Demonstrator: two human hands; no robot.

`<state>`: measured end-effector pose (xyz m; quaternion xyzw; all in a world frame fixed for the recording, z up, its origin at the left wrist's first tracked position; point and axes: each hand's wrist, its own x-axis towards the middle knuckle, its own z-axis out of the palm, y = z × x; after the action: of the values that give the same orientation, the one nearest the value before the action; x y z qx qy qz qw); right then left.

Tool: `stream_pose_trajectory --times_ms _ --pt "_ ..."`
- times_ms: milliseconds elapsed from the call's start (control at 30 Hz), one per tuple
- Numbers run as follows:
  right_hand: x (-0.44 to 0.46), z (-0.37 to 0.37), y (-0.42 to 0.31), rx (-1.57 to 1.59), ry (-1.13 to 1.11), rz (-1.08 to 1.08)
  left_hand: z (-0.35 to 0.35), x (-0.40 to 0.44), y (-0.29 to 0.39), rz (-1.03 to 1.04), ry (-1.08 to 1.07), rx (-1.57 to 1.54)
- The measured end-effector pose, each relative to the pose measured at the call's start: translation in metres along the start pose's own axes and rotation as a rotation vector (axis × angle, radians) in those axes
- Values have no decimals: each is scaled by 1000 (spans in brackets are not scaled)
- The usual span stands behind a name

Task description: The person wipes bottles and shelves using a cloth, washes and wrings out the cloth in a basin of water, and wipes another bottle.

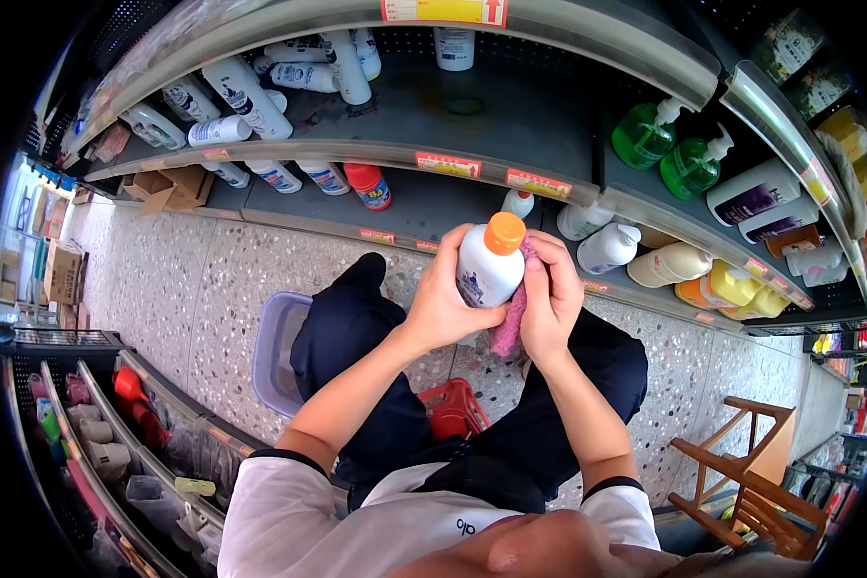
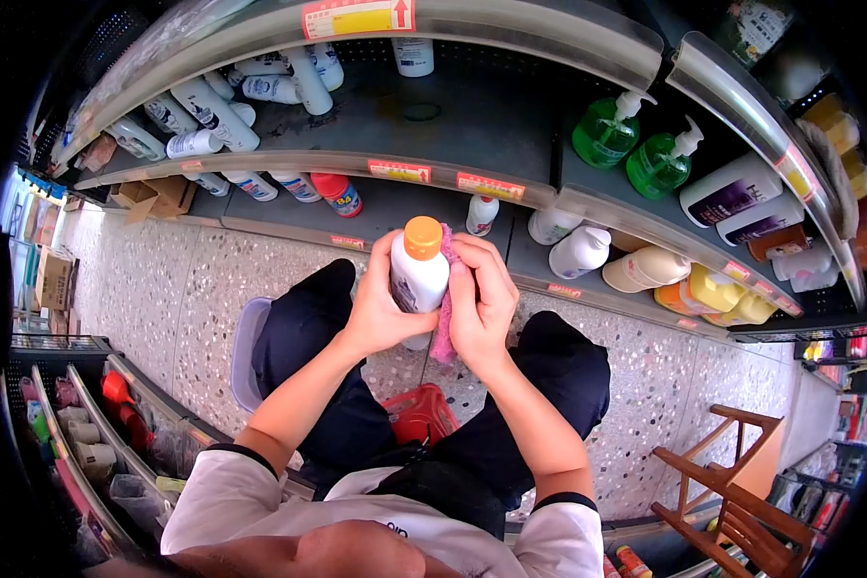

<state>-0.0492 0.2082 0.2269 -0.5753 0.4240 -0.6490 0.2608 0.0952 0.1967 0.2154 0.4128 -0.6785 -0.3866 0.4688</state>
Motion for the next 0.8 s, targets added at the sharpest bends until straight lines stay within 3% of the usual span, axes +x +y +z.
stream_pose_trajectory --times_ms 300,500,600,700,800 --pt "-5 8 -13 -382 -91 -347 -2 1 -7 -112 7 -99" --pt "0 12 -6 -349 -61 -210 -9 6 3 -161 -69 -68" --pt "5 4 -4 -325 -62 -179 -14 6 -6 8 -99 -246" --pt "10 -5 -2 -209 -46 -101 -24 8 10 -173 -150 -641" --pt "9 -11 -1 -40 -71 -59 -26 2 -1 -152 -159 -584"
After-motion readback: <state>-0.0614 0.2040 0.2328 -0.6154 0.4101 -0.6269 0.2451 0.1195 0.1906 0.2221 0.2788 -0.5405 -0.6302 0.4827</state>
